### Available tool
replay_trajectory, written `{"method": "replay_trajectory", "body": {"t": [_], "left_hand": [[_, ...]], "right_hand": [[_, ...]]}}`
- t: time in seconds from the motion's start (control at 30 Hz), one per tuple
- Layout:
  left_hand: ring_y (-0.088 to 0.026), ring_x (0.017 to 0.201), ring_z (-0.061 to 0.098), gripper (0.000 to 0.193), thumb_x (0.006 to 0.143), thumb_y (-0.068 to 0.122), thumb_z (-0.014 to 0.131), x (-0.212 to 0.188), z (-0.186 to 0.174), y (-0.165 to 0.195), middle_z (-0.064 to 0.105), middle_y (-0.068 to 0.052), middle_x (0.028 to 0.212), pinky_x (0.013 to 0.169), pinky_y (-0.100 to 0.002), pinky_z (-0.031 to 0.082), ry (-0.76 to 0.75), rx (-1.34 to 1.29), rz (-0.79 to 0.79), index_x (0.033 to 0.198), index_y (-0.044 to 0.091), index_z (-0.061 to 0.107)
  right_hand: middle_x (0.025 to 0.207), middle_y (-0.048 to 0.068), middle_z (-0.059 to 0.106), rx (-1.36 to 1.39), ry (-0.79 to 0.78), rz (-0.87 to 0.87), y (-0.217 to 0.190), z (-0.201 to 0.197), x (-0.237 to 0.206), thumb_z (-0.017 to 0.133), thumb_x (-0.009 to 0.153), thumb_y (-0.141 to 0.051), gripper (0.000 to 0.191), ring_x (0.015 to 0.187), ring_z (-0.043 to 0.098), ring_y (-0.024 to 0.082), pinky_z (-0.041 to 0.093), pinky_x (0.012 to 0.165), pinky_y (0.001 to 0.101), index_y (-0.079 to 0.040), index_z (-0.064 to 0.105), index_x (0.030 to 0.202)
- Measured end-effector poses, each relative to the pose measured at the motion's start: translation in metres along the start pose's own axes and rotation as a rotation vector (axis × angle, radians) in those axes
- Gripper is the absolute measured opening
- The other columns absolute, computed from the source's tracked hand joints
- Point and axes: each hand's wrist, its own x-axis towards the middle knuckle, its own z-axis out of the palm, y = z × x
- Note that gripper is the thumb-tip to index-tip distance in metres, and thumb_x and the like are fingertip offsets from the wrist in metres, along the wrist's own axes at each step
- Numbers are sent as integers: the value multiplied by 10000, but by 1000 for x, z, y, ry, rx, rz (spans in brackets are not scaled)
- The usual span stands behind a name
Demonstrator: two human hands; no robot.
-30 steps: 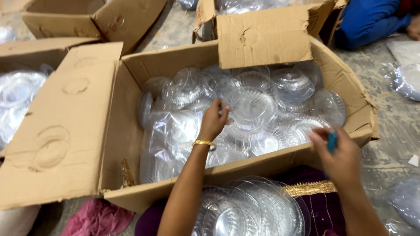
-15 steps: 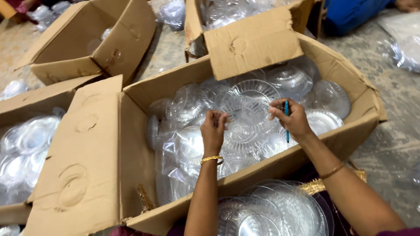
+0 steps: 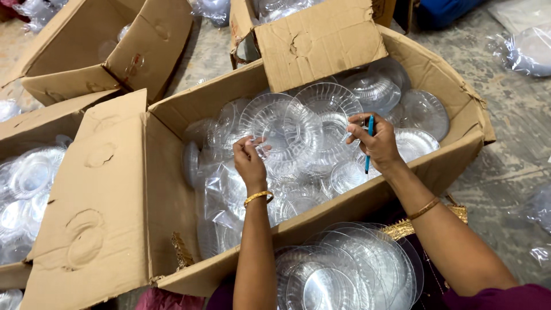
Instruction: The person sits on the floor and repeatedly picks up clear plastic dishes from a cardboard box, inspects them by turning them over, and places them back into the box. A utility knife is held in the right hand but not used during the clip.
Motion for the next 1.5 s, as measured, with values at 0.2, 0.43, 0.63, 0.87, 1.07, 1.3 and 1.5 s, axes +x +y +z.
{"method": "replay_trajectory", "body": {"t": [0.2,0.43,0.63,0.87,1.07,1.3,1.5], "left_hand": [[-200,957,764,192,1022,54,499,-3,9,4,731,-156,1191,696,-258,607,-188,-212,-74,1209,42,453],[-227,1049,699,262,1022,42,547,-3,11,-1,678,-170,1285,842,-340,644,-328,-330,-87,1253,66,425],[-253,1053,701,236,1087,171,510,0,6,0,678,-228,1328,771,-312,569,-287,-409,-106,1293,63,469],[-314,1143,710,277,1089,201,452,5,2,4,655,-222,1326,888,-373,650,-281,-545,-139,1316,45,477],[-315,1162,699,281,1102,195,429,4,0,4,632,-219,1362,903,-379,641,-298,-558,-107,1332,42,480],[-324,1233,657,375,1093,107,383,4,4,2,566,-227,1454,975,-401,629,-344,-582,-97,1456,25,431],[-319,1270,639,504,1027,-46,340,3,5,0,535,-222,1487,997,-408,623,-398,-522,-90,1524,36,369]], "right_hand": [[869,59,693,-33,-7,-7,1,-1,-1,756,936,-98,253,713,726,101,363,402,168,-2,645,1143],[1039,88,774,-122,-40,39,0,7,4,719,909,-121,278,669,682,63,372,393,161,-45,630,1161],[995,155,771,-172,25,52,3,3,7,686,1012,-161,194,637,604,58,382,441,180,-22,653,1143],[967,91,730,137,260,2,2,-8,10,691,1026,-172,168,652,579,69,399,490,201,-79,628,1151],[947,91,731,117,321,9,1,-7,10,686,1021,-173,167,634,574,76,389,469,206,-70,637,1143],[952,102,741,116,292,-28,0,-7,10,683,1021,-173,164,622,564,62,381,454,201,-63,645,1136],[965,81,748,52,314,-25,-4,-5,8,680,1023,-187,162,634,578,42,372,448,182,-75,651,1136]]}}
